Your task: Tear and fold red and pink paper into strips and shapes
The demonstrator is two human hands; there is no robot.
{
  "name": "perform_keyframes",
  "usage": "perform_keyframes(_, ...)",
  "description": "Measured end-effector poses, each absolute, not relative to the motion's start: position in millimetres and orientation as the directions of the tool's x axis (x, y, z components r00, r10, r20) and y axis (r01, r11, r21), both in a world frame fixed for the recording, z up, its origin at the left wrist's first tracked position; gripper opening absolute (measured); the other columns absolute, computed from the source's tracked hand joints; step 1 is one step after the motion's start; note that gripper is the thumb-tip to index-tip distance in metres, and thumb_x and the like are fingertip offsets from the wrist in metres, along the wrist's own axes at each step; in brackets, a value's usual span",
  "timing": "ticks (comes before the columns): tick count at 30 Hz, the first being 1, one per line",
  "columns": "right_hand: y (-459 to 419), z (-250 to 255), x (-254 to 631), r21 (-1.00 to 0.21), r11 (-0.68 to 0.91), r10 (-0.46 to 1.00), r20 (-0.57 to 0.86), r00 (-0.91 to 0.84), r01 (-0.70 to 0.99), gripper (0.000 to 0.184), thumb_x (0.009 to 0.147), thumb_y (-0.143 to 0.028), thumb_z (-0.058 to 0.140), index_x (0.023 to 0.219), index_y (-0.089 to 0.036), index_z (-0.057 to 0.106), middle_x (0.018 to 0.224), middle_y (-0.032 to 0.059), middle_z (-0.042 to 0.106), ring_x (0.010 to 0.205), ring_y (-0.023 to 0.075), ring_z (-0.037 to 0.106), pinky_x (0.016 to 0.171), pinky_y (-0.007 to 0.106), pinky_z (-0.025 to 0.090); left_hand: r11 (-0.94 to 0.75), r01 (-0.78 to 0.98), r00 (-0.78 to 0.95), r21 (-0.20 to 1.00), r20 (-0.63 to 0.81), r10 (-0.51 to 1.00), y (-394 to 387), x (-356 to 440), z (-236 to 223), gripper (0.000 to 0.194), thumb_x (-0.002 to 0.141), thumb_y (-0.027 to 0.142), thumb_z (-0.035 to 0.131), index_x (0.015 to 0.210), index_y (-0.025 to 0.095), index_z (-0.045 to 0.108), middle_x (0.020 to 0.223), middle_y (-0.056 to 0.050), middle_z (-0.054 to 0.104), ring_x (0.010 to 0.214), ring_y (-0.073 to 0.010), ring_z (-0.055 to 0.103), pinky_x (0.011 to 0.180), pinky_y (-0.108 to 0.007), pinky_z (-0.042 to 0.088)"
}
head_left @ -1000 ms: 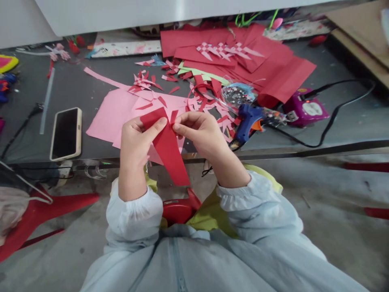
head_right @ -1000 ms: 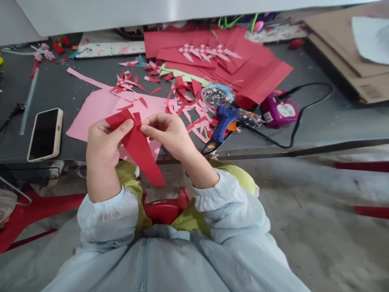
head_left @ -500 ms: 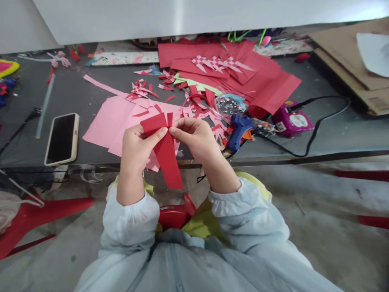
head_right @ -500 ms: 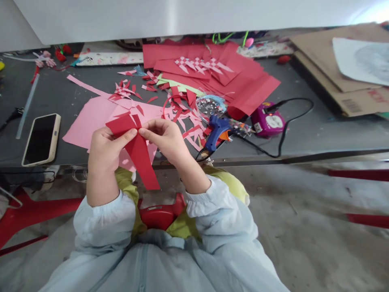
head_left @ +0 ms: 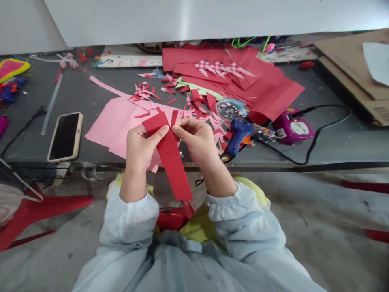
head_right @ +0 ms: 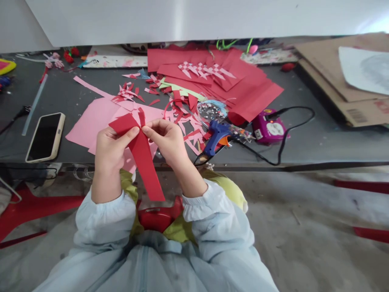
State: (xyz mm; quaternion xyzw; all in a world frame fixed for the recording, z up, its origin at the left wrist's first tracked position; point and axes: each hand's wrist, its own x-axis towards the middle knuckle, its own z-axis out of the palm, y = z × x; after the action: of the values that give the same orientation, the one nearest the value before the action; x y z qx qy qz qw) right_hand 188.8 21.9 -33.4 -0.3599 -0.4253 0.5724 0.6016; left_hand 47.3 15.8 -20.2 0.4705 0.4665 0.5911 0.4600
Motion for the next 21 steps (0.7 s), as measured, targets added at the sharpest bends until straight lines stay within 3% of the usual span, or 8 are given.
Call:
perform_keyframes(7,23.5,-28.5,198.6,-0.939,-0.056,0.988,-0.003,-0.155,-0.339,0.036,0.057,-0.044,0.094,0.07,-0.018,0.071,0.064,-0.0034,0.066,0.056,0.0068,0.055,0.056,0.023,0.047,-0.073,-0.082,-0.077,0.994,0.066,0.995,14.9,43.0,-18.1,0.028,0.063,0.04,0.092,0.077,0.019,0.08,0.078,-0.003,0.078,0.069,-0.0161,0.071,0.064,-0.025,0.058)
perform_keyframes(12,23.8,-29.2,198.5,-0.949,-0.023,0.992,0.017,-0.125,-0.313,0.039,0.056,-0.046,0.093,0.071,-0.018,0.069,0.065,-0.0033,0.065,0.058,0.0077,0.055,0.056,0.024,0.048,-0.05,0.007,-0.01,0.999,0.05,0.999,15.0,39.2,-16.5,0.028,0.065,0.04,0.09,0.079,0.017,0.08,0.08,-0.005,0.079,0.072,-0.019,0.073,0.064,-0.026,0.057)
perform_keyframes(21,24.3,-36.3,190.6,-0.943,0.043,0.998,0.053,-0.022,-0.331,0.037,0.063,-0.051,0.087,0.073,-0.02,0.069,0.067,-0.0035,0.066,0.061,0.0084,0.058,0.06,0.024,0.049,-0.06,-0.086,-0.101,0.995,0.051,0.994,16.0,46.2,-21.6,0.028,0.063,0.04,0.091,0.074,0.018,0.079,0.079,-0.004,0.078,0.069,-0.0164,0.071,0.064,-0.026,0.057)
